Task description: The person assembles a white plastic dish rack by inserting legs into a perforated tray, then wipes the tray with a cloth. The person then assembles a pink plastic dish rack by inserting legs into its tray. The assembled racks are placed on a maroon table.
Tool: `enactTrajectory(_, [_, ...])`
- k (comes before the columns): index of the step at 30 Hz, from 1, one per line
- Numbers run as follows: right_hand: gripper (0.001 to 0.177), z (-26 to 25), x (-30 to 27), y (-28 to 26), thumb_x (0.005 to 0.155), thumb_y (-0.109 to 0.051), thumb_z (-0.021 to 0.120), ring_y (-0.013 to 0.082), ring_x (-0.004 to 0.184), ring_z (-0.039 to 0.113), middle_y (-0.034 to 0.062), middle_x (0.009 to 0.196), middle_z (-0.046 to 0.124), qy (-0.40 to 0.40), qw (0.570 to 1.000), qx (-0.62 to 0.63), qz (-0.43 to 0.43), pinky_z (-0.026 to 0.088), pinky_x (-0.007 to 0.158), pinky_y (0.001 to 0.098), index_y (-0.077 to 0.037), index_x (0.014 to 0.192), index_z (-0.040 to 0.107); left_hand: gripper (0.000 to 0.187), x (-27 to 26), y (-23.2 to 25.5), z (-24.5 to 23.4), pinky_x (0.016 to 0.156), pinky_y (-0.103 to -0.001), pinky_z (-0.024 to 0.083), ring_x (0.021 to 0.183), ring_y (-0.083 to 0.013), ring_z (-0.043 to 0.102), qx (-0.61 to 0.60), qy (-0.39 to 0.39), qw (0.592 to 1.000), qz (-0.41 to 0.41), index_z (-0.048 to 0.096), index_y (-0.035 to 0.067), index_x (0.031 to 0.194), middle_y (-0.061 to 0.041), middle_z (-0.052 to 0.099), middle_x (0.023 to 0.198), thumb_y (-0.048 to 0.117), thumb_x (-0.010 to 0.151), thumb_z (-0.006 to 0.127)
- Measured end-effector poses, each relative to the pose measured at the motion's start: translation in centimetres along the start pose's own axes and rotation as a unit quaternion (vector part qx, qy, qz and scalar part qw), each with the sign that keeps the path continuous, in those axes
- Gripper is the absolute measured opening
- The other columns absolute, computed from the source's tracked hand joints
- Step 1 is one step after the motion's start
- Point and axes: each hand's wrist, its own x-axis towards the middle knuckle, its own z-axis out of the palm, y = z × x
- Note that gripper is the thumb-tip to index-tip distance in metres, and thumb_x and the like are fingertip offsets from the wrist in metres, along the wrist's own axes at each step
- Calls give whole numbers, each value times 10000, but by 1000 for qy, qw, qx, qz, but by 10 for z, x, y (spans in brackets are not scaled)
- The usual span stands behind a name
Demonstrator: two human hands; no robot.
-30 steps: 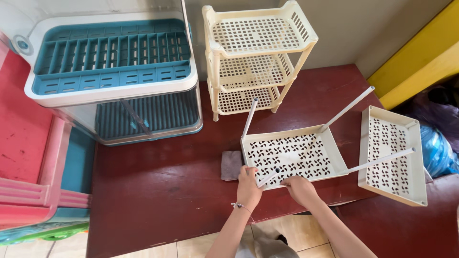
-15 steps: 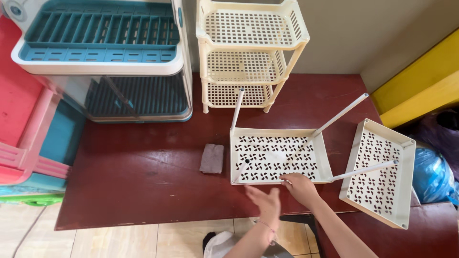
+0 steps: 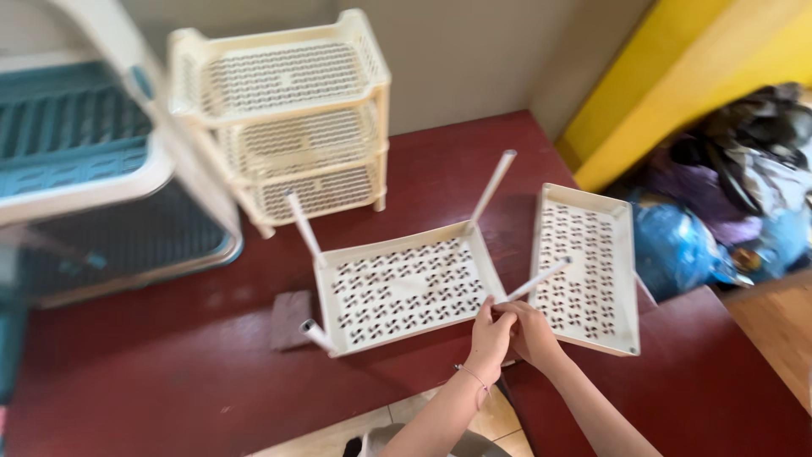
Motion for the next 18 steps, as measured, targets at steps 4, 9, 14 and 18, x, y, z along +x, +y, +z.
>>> enactTrajectory(4, [370,-29,-17,33,753,12,722,301,947,724,122,1048,755,67,997,24,-28,571,785,384,-65,1114,731,698,24,-27,25,920,-272,477,1125,-148,518,99,4,994,49,313,5,1558,-121,408,1333,134,937,606])
enactTrajectory(9, [193,-45,-33,81,864,-94,715,247,945,758,80,997,774,142,986,25,82,581,753,363,-99,1051,763,539,27,-69,45,913,-299,512,1073,-178,570,18,80,988,131,399,-9,1363,-137,492,1238,74,871,601])
enactTrajectory(14, [215,-57,-45,135,858,-73,707,302,1037,669,118,1106,737,256,961,-80,60,533,923,401,-91,1066,763,509,37,-91,56,989,-351,479,1091,-224,530,129,31,991,-23,478,28,1352,-146,463,1294,124,879,641])
enactTrajectory(18, [349,-62,-54,175,744,-35,734,400,1152,579,179,1230,674,303,927,-207,69,482,974,446,-86,1087,771,589,61,-105,58,1068,-374,425,1209,-279,503,251,42,967,-3,450,42,1406,-146,388,1405,156,871,669])
